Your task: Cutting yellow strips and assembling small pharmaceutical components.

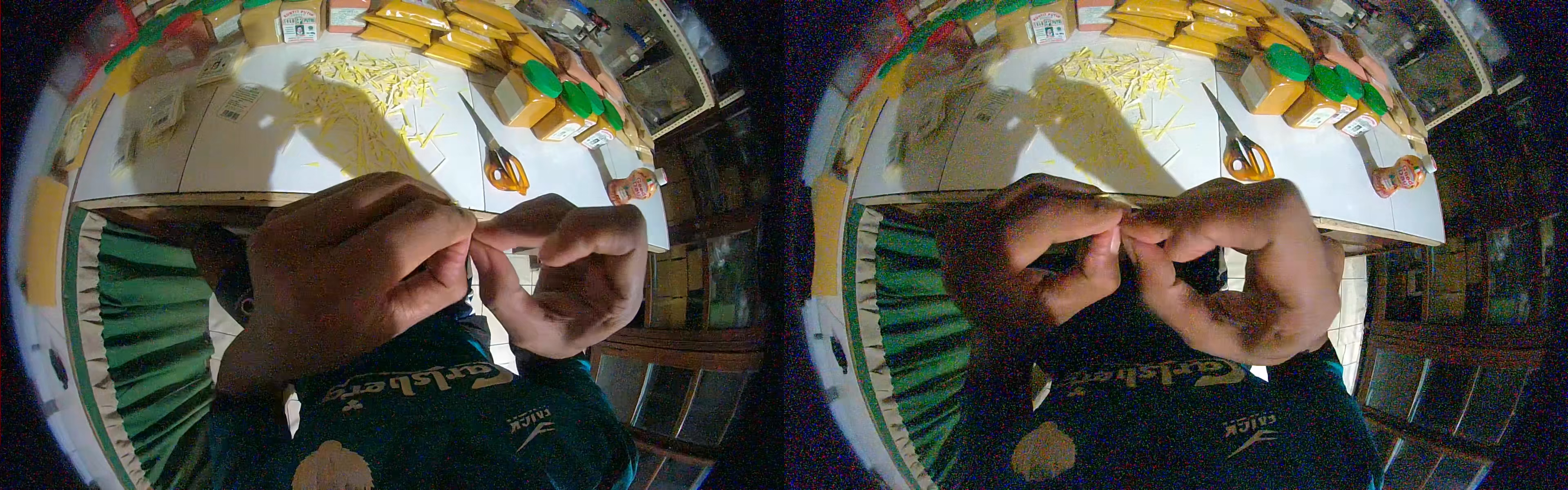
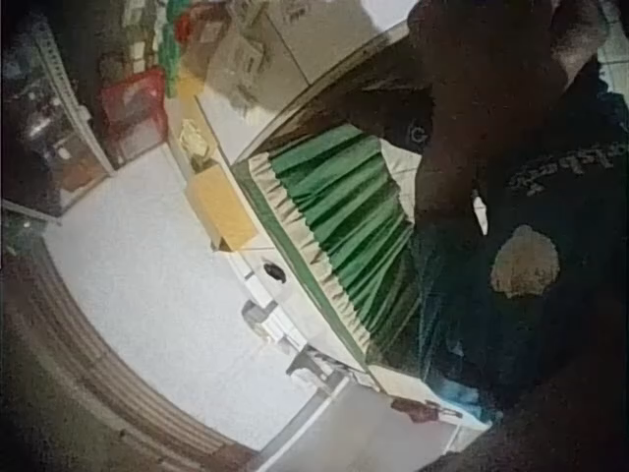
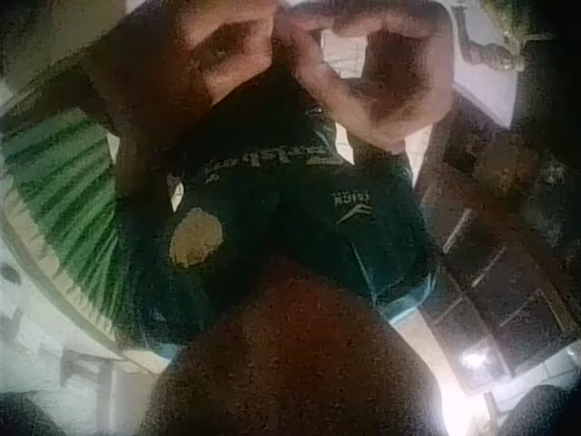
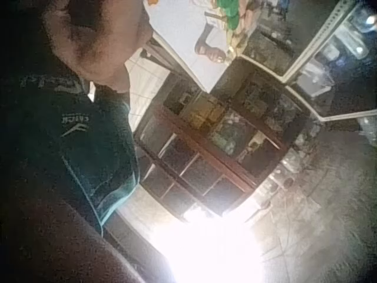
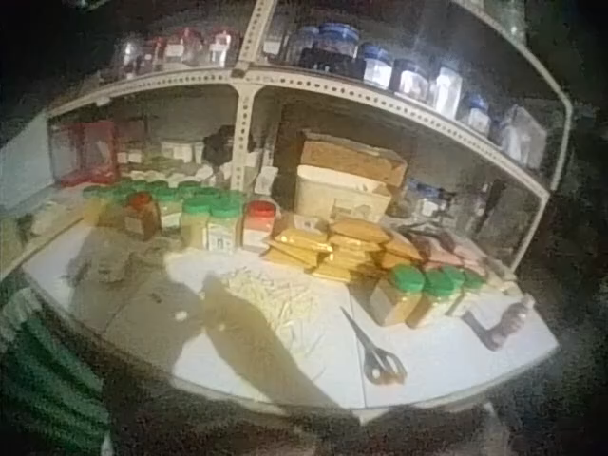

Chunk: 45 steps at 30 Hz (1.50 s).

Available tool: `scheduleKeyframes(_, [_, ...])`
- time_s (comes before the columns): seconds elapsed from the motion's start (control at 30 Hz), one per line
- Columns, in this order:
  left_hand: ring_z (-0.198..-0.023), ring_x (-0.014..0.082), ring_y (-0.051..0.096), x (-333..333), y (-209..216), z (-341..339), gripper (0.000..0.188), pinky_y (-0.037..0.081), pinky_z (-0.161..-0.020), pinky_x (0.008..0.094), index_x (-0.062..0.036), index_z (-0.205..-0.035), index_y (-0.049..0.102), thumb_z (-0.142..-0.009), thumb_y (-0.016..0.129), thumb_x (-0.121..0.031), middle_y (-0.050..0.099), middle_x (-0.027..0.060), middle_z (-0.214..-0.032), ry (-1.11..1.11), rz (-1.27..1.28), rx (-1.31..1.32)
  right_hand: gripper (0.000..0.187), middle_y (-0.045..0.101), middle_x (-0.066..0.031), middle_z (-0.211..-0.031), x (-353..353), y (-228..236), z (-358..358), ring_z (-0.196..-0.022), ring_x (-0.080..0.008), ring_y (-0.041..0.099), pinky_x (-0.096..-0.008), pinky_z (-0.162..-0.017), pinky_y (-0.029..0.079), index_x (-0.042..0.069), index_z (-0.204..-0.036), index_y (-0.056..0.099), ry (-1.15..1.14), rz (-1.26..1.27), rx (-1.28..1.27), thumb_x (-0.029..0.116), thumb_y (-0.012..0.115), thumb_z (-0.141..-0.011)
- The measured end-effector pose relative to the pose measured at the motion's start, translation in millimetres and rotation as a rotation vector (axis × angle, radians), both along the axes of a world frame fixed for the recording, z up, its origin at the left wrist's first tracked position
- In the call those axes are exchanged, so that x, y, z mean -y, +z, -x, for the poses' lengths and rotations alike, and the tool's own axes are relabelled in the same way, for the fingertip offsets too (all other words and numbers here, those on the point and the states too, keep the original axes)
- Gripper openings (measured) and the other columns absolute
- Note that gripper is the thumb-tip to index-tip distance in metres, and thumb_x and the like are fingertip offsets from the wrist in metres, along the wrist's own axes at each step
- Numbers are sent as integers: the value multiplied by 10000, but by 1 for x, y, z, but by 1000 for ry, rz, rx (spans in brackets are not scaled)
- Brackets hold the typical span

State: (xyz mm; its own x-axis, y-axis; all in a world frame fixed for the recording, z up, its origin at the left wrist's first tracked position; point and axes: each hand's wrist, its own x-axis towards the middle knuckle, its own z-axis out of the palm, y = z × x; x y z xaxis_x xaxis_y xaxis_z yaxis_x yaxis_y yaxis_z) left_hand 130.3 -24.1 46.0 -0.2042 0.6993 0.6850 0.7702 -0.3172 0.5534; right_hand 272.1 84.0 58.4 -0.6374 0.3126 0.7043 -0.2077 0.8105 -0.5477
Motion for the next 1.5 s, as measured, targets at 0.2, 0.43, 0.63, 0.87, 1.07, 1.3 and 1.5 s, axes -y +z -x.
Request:
scheduleKeyframes(0.2, [-693,224,664,8,-1,-2,247,535,-660,306,-68,-903,662,-666,730,-77,666,107,-783,-1,-74,22,476,647,-152,-720,6,-14,10,-644,-206,614,-310,-631,467,82,-927,346,136,237,-265,-67,728,-684])
scheduleKeyframes(0.43, [-689,192,657,5,-11,-7,187,524,-677,293,-75,-896,664,-715,709,-60,672,107,-805,-52,-205,185,501,634,-94,-660,7,-16,14,-575,-160,539,-298,-568,387,112,-913,314,218,272,-331,-17,743,-689])
scheduleKeyframes(0.63, [-703,192,650,6,-17,-9,169,515,-664,295,-48,-908,633,-751,695,-50,669,123,-816,-240,-214,401,521,561,-3,-612,16,-20,20,-567,-128,485,-267,-541,325,148,-885,312,198,391,-433,25,762,-653])
scheduleKeyframes(0.87, [-695,182,661,-6,-23,-24,154,521,-635,277,-32,-858,651,-717,714,-29,671,113,-775,-146,-419,470,532,655,-92,-653,17,-24,30,-575,-159,621,-249,-532,419,118,-914,320,355,624,-649,-22,766,-660])
scheduleKeyframes(1.07, [-689,181,671,-13,-25,-27,162,525,-630,269,-25,-851,671,-697,724,-18,679,101,-771,-144,-512,501,526,646,-104,-656,19,-27,35,-610,-176,626,-255,-546,428,114,-918,318,423,696,-720,-38,754,-664])
scheduleKeyframes(1.3, [-727,178,661,-20,-33,-37,147,519,-670,275,1,-870,661,-727,694,3,677,115,-806,-272,-617,749,514,622,-113,-652,23,-29,40,-649,-189,620,-297,-571,478,108,-908,327,512,793,-746,-72,740,-660])
scheduleKeyframes(1.5, [-767,192,649,-18,-38,-39,133,531,-708,310,54,-954,614,-835,613,-5,651,157,-878,-583,-481,1132,467,616,-162,-784,9,-33,34,-666,-196,600,-366,-612,526,77,-934,349,684,897,-679,-55,725,-690])
